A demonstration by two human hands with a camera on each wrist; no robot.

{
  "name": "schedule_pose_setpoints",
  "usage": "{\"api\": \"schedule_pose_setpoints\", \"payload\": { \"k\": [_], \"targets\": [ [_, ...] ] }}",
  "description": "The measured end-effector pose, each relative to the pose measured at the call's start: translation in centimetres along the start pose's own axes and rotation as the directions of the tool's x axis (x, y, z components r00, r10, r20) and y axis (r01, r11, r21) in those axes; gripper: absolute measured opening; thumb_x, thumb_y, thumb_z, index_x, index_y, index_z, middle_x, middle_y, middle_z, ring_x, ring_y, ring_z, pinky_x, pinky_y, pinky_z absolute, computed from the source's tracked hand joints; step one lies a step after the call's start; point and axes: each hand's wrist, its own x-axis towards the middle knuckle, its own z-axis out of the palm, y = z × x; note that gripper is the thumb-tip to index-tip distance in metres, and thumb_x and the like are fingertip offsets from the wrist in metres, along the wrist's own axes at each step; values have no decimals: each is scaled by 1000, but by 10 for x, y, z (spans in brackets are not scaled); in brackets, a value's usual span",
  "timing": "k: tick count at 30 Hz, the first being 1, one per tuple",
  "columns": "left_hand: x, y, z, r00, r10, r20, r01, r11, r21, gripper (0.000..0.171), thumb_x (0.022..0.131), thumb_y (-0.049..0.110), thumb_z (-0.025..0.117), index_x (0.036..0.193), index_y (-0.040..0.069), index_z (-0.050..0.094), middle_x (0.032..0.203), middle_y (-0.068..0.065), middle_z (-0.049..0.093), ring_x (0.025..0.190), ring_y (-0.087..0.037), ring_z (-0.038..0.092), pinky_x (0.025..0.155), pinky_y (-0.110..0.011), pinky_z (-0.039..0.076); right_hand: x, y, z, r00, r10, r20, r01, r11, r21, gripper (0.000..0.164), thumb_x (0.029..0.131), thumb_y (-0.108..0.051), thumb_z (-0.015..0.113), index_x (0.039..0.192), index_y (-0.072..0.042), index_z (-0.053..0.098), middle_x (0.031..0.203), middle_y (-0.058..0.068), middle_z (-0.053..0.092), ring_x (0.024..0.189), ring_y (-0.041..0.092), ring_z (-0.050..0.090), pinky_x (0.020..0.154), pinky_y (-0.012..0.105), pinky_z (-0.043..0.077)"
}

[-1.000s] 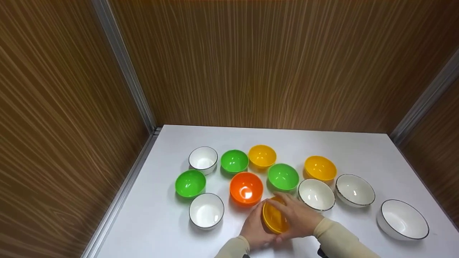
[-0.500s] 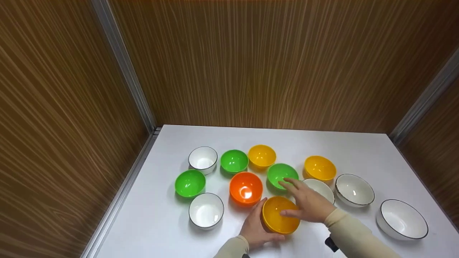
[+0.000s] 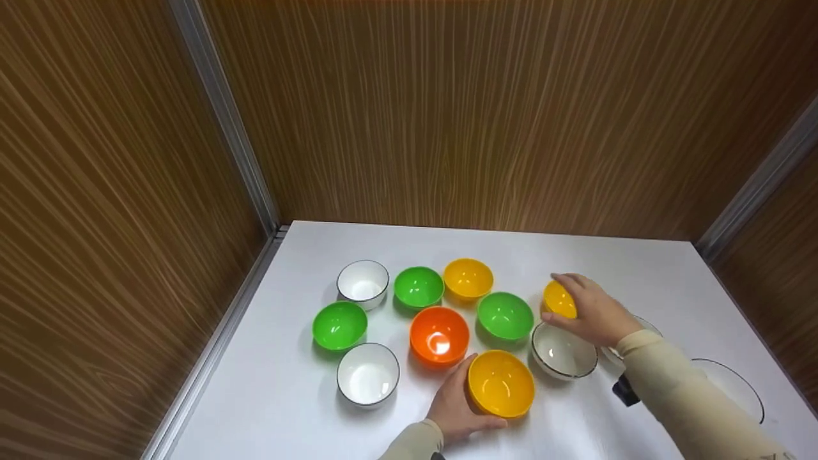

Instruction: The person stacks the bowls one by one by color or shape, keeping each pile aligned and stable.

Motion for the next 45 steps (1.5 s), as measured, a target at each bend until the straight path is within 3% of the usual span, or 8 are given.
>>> {"api": "schedule_pose_setpoints", "payload": {
  "k": [7, 16, 22, 30, 38, 45],
  "targets": [
    [1, 0, 0, 1000, -1, -3, 1, 1000, 1, 121, 52, 63, 84, 151, 23, 27, 150, 4, 37, 134, -17, 38, 112, -44, 31, 13, 27, -13, 983, 170, 68, -169, 985, -30, 104, 77, -77, 52, 148, -3, 31, 142, 34, 32, 124, 53, 37, 96, 69, 35],
    [1, 3, 2, 998, -64, 14, 64, 998, -24, 121, 50, 62, 85, 150, 30, 27, 149, 9, 36, 134, -15, 37, 112, -45, 30, 24, 58, -10, 960, 259, 102, -256, 966, -43, 107, 76, -75, 57, 147, 1, 29, 141, 39, 29, 125, 56, 33, 96, 71, 32],
    [1, 4, 2, 998, -56, 5, 56, 998, -10, 121, 49, 64, 85, 150, 28, 28, 148, 9, 38, 133, -14, 39, 111, -44, 31, 28, 69, -5, 947, 290, 137, -283, 956, -73, 106, 78, -70, 61, 146, 3, 27, 139, 41, 28, 122, 58, 35, 93, 72, 34],
    [-1, 5, 1, 997, -73, 10, 74, 997, -6, 119, 50, 64, 84, 150, 31, 27, 149, 10, 36, 134, -14, 38, 112, -44, 31, 36, 77, 6, 911, 345, 225, -327, 938, -113, 113, 75, -74, 60, 148, 3, 23, 138, 42, 27, 119, 59, 37, 92, 72, 35],
    [0, 1, 0, 999, -48, 6, 48, 999, 13, 117, 53, 64, 84, 149, 29, 28, 148, 10, 38, 133, -13, 39, 112, -42, 31, 49, 81, 18, 909, 320, 267, -292, 946, -138, 115, 71, -72, 66, 147, 3, 23, 136, 41, 32, 119, 57, 39, 92, 71, 37],
    [-1, 1, -1, 999, -32, 0, 32, 999, 14, 119, 52, 64, 84, 150, 29, 27, 148, 10, 38, 133, -13, 39, 112, -42, 31, 55, 77, 24, 865, 373, 335, -356, 928, -114, 118, 69, -71, 69, 149, 1, 21, 136, 38, 33, 118, 54, 40, 94, 71, 35]
  ]
}}
